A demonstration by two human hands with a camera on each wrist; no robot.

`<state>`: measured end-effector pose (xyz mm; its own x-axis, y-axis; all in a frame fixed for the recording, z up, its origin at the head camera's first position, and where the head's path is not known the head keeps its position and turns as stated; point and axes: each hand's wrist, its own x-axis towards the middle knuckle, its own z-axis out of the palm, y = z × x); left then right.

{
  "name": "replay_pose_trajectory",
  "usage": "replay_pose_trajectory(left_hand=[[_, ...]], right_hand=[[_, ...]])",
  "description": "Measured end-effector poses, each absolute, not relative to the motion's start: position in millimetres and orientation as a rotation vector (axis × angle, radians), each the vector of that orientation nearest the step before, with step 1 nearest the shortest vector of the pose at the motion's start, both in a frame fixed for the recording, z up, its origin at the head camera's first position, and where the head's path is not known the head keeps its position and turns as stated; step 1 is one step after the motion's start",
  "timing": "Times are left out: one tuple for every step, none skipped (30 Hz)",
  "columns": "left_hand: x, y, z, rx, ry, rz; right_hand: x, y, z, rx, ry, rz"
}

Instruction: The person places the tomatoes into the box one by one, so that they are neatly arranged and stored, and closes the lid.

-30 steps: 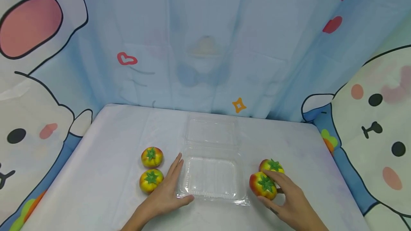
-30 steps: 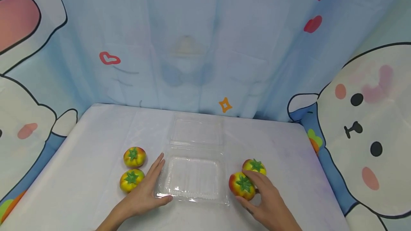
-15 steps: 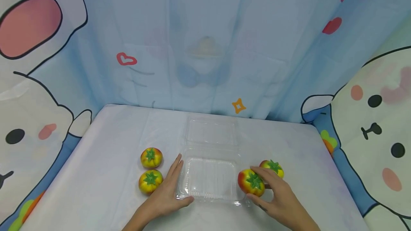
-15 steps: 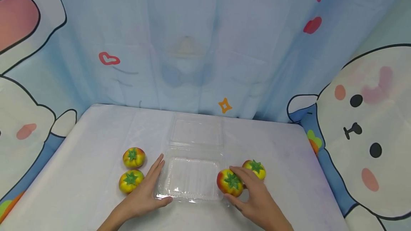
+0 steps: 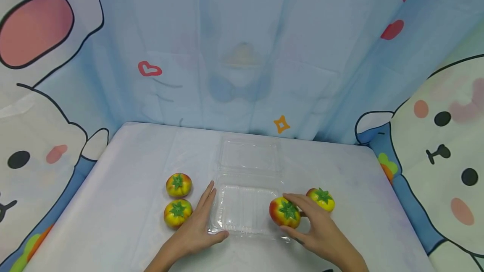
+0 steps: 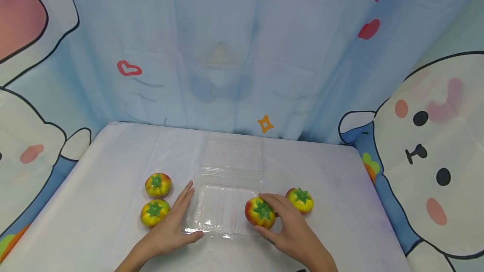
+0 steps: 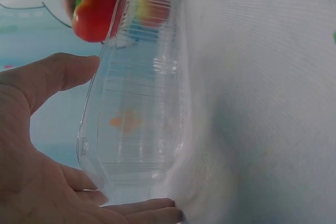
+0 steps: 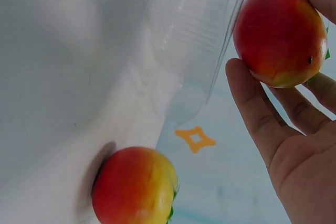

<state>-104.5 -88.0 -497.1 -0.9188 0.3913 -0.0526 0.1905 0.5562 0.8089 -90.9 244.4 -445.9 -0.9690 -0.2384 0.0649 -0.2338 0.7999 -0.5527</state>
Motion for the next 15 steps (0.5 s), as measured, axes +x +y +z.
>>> replay_pose_trajectory(left_hand=[[-104.7, -87.9, -497.2, 0.485, 2.562, 1.294], [-104.8, -87.8, -497.4, 0.485, 2.560, 1.295], [-104.9, -87.7, -497.7, 0.484, 2.560, 1.294], [-104.9, -87.7, -498.0, 0.484, 2.561, 1.293], [-104.7, -87.7, -498.1, 0.484, 2.562, 1.293], [-104.5, -87.7, -498.5, 0.485, 2.564, 1.292], [-104.3, -87.7, -498.9, 0.485, 2.565, 1.293], [-104.1, -87.8, -499.2, 0.485, 2.566, 1.294], [-103.9, -87.8, -499.4, 0.486, 2.568, 1.294], [-103.8, -87.9, -499.6, 0.485, 2.570, 1.294], [-103.7, -87.9, -499.7, 0.483, 2.569, 1.295], [-103.7, -88.0, -499.8, 0.483, 2.569, 1.297], [-103.8, -88.0, -499.7, 0.475, 2.564, 1.298], [-103.9, -88.0, -499.6, 0.474, 2.565, 1.297], [-104.0, -88.0, -499.3, 0.474, 2.564, 1.297]], right_hand=[[-91.6, 243.5, -446.5, -0.405, 2.978, -0.902], [-92.4, 242.5, -447.1, -0.420, 2.978, -0.895], [-93.2, 241.4, -447.5, -0.429, 2.978, -0.886], [-94.0, 240.2, -447.9, -0.439, 2.972, -0.879], [-94.8, 239.0, -448.2, -0.443, 2.965, -0.873], [-95.7, 237.8, -448.4, -0.445, 2.956, -0.867], [-96.4, 236.5, -448.4, -0.445, 2.946, -0.861], [-97.1, 235.3, -448.5, -0.440, 2.936, -0.858], [-97.8, 234.2, -448.6, -0.434, 2.929, -0.848], [-98.6, 233.0, -448.7, -0.430, 2.921, -0.842], [-99.3, 231.9, -448.9, -0.424, 2.914, -0.834], [-100.0, 230.8, -449.3, -0.421, 2.906, -0.825], [-100.7, 229.8, -449.8, -0.416, 2.899, -0.814], [-101.4, 228.9, -450.4, -0.414, 2.892, -0.805], [-102.0, 228.2, -451.0, -0.416, 2.887, -0.795]])
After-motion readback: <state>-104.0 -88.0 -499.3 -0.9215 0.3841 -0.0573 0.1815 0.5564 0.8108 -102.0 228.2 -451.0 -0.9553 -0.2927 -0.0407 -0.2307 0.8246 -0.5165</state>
